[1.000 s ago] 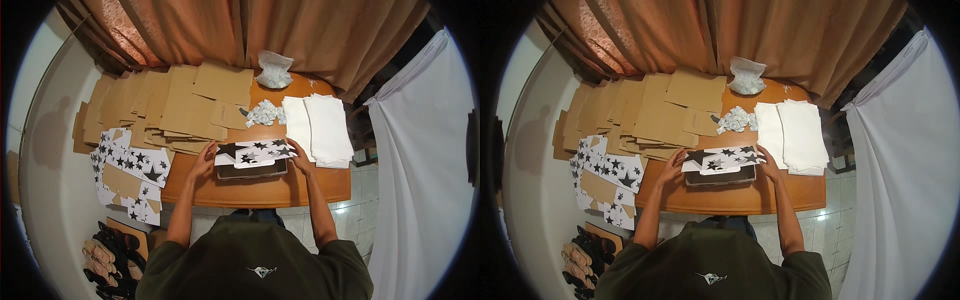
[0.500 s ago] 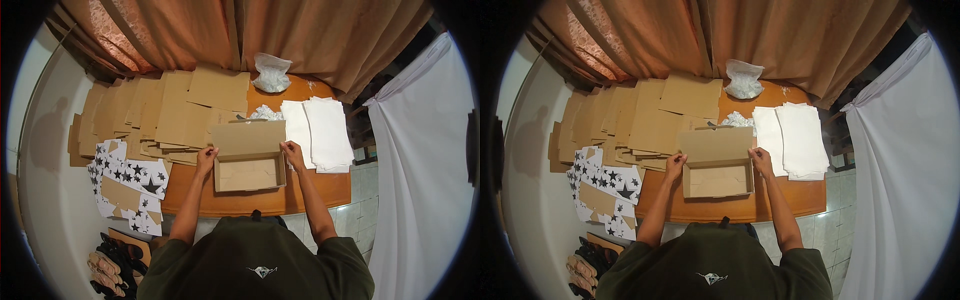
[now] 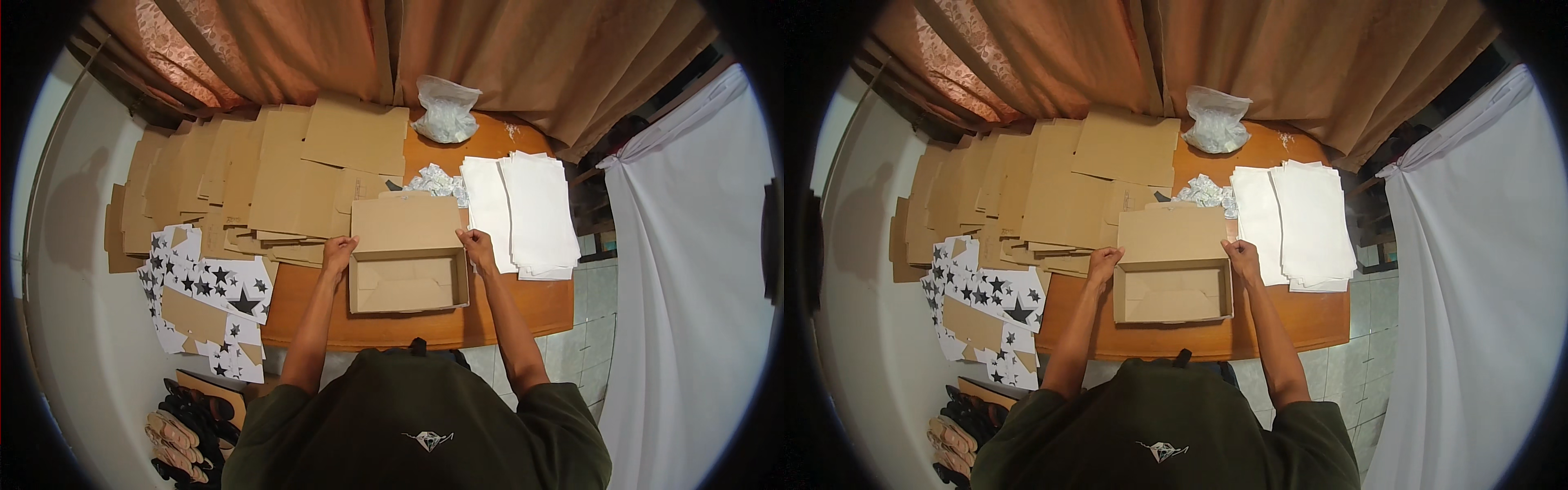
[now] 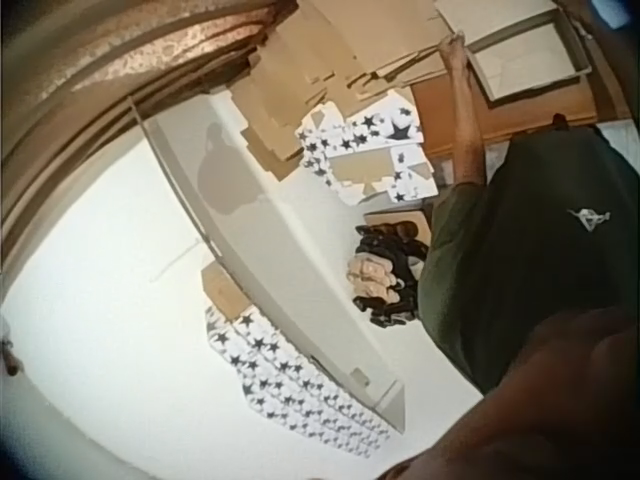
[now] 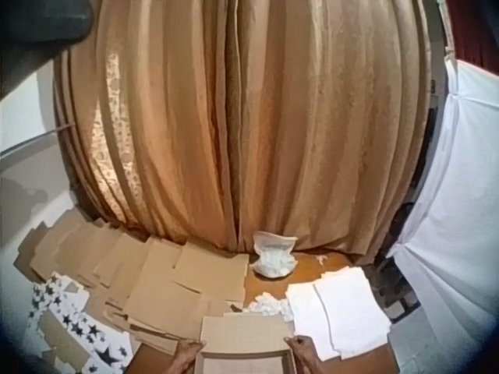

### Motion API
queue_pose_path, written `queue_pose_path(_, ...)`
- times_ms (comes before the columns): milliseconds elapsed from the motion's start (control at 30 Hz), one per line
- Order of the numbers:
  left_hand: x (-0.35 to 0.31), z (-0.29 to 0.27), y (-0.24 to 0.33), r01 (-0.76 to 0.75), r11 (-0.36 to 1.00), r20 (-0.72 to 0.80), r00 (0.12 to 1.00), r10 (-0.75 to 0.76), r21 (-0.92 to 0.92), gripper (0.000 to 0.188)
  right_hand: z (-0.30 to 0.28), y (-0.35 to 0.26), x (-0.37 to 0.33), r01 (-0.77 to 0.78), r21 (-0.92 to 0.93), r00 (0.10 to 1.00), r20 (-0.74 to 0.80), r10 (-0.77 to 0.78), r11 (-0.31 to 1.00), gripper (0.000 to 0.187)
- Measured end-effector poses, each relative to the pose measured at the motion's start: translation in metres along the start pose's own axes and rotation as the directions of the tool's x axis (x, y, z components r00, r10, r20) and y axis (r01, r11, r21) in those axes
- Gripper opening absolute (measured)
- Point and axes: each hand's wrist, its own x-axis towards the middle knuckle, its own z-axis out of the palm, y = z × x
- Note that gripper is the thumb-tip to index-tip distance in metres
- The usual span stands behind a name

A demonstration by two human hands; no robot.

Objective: Folding cardboard sheets into shoe boxes and organizing them on a shelf.

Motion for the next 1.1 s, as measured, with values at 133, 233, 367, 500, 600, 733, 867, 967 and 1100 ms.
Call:
queue_pose_path(133, -0.023, -0.009, -0.011, -0.068, 0.986, -0.010, 0.998, 0.067, -0.154, 0.038, -0.011, 0.002, -0.023, -0.112, 0.285, 0.991, 0.107, 0.084, 0.952, 0.033)
queue_pose_path(233, -0.052, -0.034, -0.030, 0.107, 0.913, 0.105, 0.992, -0.071, -0.394, 0.046, -0.012, -0.006, -0.064, -0.172, 0.371, 0.985, 0.065, 0.159, 0.913, 0.038)
queue_pose_path(367, -0.093, -0.031, -0.033, 0.181, 0.939, 0.231, 0.966, -0.114, -0.291, 0.048, -0.031, 0.023, -0.097, -0.160, 0.327, 0.973, 0.212, 0.092, 0.931, 0.040)
queue_pose_path(500, -0.099, -0.015, -0.039, 0.131, 0.958, 0.160, 0.983, -0.091, -0.257, 0.051, -0.015, 0.032, -0.106, -0.111, 0.242, 0.991, 0.102, 0.088, 0.964, 0.041)
queue_pose_path(600, -0.088, -0.007, -0.043, -0.157, 0.987, 0.044, 0.986, 0.158, -0.032, 0.047, -0.013, 0.041, -0.099, -0.024, 0.126, 0.996, 0.087, 0.013, 0.992, 0.045)
queue_pose_path(733, -0.088, -0.001, -0.052, -0.263, 0.955, 0.002, 0.964, 0.266, 0.139, 0.042, -0.012, 0.043, -0.098, 0.201, -0.199, 0.979, 0.004, -0.204, 0.959, 0.042)
queue_pose_path(867, -0.089, 0.011, -0.045, -0.285, 0.901, -0.082, 0.941, 0.327, 0.328, 0.038, -0.006, 0.033, -0.103, 0.184, -0.273, 0.981, -0.016, -0.195, 0.944, 0.039)
queue_pose_path(967, -0.087, 0.015, -0.043, -0.286, 0.850, -0.115, 0.922, 0.371, 0.443, 0.035, -0.003, 0.030, -0.104, 0.251, -0.389, 0.954, -0.056, -0.295, 0.886, 0.037)
queue_pose_path(1100, -0.098, 0.009, -0.040, -0.328, 0.906, -0.089, 0.928, 0.362, 0.268, 0.037, -0.005, 0.020, -0.116, 0.191, -0.282, 0.974, -0.062, -0.216, 0.940, 0.044)
